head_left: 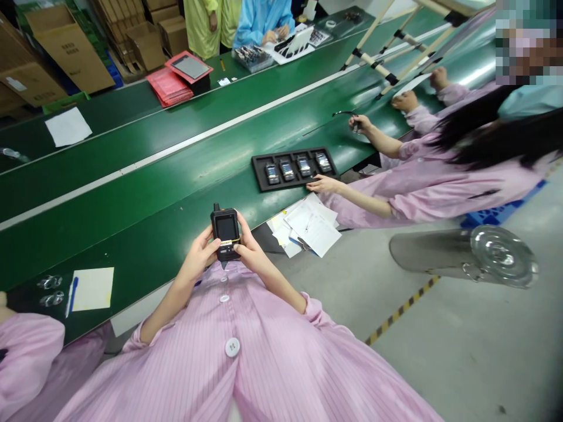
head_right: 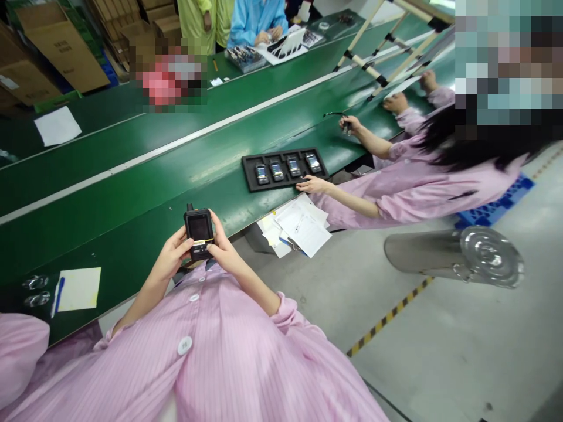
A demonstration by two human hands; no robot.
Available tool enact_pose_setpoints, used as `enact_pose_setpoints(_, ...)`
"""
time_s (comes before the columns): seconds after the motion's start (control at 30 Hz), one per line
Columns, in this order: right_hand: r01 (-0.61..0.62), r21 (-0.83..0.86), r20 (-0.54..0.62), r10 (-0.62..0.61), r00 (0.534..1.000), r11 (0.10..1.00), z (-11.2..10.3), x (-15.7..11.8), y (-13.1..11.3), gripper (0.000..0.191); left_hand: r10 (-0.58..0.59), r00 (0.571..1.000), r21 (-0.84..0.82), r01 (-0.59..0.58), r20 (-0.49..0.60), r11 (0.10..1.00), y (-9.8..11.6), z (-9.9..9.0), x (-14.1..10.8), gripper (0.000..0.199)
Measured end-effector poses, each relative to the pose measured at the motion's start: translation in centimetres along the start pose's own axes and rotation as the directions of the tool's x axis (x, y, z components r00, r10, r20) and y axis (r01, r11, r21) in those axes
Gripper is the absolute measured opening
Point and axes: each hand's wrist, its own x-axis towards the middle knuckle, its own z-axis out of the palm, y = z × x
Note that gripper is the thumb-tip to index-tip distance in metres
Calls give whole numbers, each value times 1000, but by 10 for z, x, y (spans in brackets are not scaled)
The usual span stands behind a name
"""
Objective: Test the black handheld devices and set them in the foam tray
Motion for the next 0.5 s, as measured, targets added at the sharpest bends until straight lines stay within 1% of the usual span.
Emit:
enact_pose_setpoints(0.2,-32,-2,36,32,999,999,7,4,2,100,12,999,-14,-12,-33,1000,1,-6,-7,86)
enact_pose_setpoints(0.33,-32,-5,29,32,999,999,6,5,6,103,6,999,-18,-7,-34,1000,2,-7,-8,86)
enact_pose_setpoints(0.5,-26,1,16,26,1000,1000,3,3,9,102,-11,999,-14,11,-33,1000,1,-4,-6,87)
